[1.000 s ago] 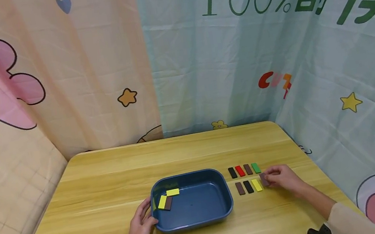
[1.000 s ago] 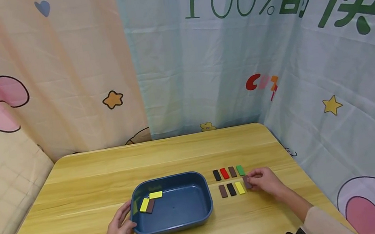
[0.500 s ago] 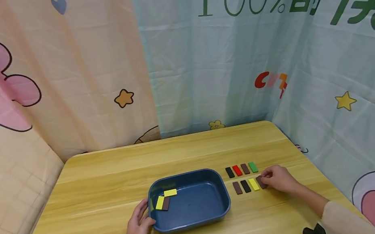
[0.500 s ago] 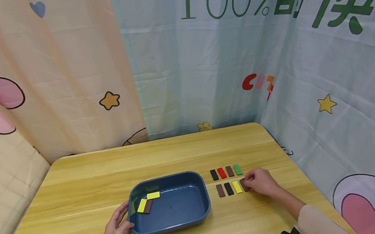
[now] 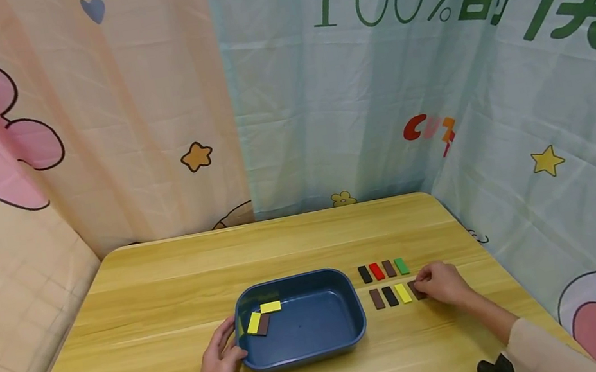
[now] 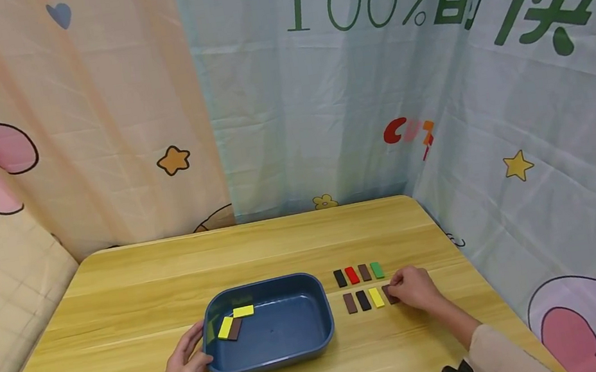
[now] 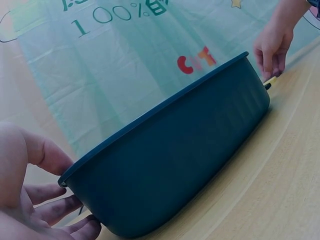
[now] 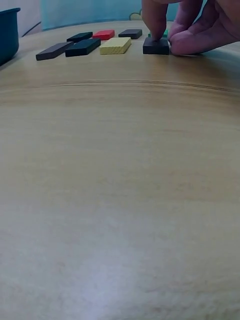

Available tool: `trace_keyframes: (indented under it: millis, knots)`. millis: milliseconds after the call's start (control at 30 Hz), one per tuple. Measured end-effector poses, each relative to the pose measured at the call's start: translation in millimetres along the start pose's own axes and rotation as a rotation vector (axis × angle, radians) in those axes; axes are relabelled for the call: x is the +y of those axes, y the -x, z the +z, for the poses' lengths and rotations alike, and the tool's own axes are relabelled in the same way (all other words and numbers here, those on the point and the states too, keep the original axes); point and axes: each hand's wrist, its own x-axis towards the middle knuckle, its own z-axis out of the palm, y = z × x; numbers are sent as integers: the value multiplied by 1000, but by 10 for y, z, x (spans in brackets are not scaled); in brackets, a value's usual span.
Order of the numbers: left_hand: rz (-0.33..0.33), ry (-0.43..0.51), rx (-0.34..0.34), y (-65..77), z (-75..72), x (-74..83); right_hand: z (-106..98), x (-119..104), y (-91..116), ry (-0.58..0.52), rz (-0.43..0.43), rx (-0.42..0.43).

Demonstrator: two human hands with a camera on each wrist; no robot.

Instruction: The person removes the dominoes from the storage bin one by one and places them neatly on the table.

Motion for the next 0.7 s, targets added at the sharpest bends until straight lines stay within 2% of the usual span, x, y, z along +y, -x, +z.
trace_keyframes:
  millis: [267, 700]
  knots:
    - [22, 34, -7, 16, -27, -13, -94, -110, -70, -5, -47, -70]
    - [8, 5, -6, 23, -11, 1, -162, -404, -180, -23, -233, -137]
